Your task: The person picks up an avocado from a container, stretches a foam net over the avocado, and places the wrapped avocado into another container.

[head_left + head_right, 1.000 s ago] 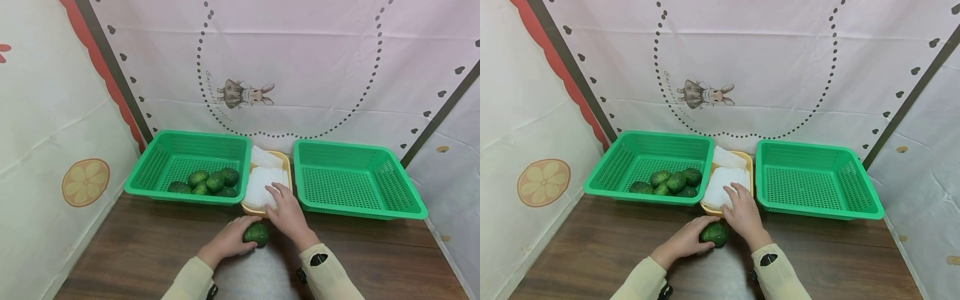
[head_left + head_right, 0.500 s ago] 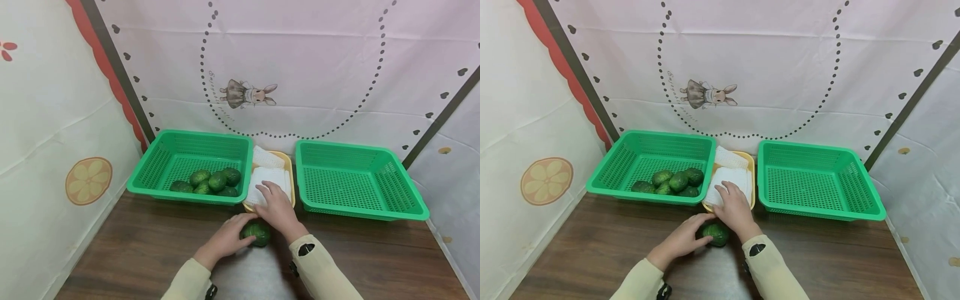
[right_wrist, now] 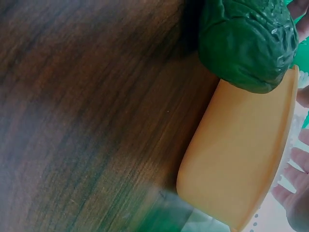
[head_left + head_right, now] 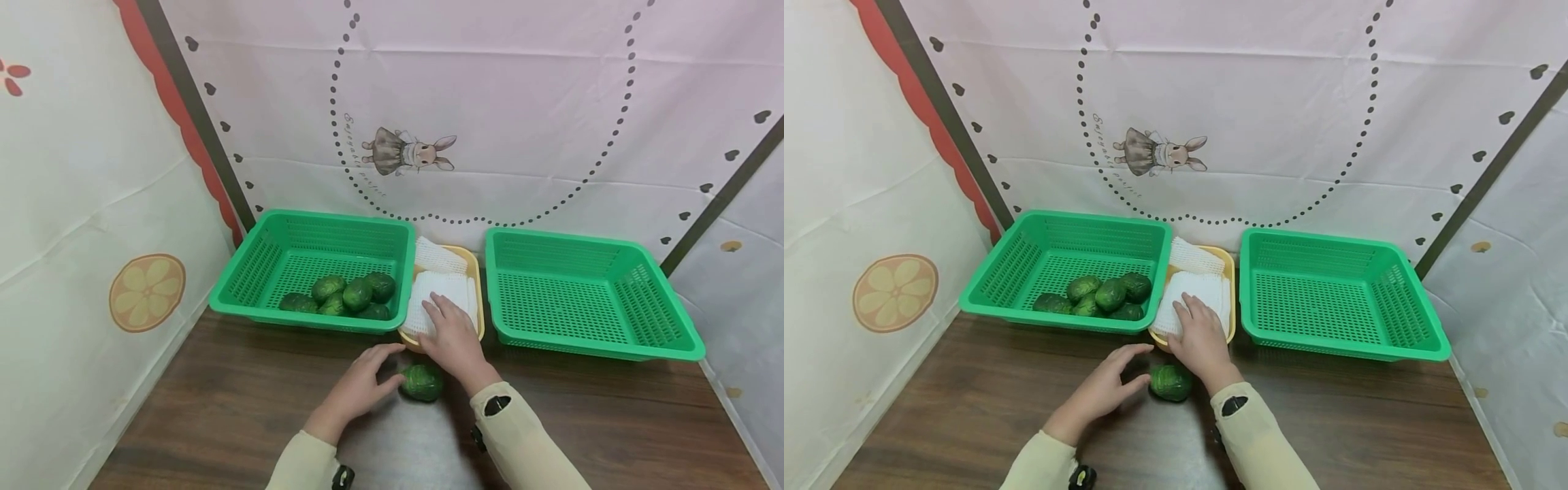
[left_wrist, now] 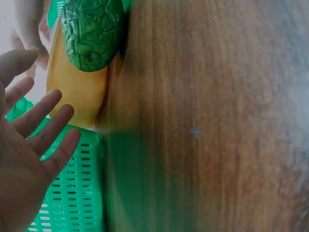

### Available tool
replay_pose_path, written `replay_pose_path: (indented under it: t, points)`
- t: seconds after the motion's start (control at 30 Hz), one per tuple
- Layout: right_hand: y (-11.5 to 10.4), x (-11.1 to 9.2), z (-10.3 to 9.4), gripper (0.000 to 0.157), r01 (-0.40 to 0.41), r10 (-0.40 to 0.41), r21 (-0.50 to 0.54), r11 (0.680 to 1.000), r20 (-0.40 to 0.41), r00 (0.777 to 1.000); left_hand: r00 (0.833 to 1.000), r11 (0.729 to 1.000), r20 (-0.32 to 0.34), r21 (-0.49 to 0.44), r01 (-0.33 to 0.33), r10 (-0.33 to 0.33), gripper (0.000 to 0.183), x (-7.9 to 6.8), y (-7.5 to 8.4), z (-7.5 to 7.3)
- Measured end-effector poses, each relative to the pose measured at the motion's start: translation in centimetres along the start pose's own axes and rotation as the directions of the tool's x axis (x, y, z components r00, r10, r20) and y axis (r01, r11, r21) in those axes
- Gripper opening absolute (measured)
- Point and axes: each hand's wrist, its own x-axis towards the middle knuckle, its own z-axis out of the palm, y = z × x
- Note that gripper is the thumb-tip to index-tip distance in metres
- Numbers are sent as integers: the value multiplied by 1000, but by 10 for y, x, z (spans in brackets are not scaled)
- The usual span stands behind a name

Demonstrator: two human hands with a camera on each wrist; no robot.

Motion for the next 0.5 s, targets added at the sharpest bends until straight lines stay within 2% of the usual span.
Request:
replay_pose_path:
  t: [0.13,0.3,0.5]
  points:
    - [0,0,1,58,-23,23,-1,1000,22,999,999,998,-26,-51,46,-48,46,-2,0,-2]
    - [1,1,2,59,-29,29,4,1000,16,999,988,982,-82,-149,116,-129,43,-8,1,-2]
    - [1,1,2,49,-15,15,-7,1000,-11,1000,981,974,-134,-195,110,-138,39,-12,2,3]
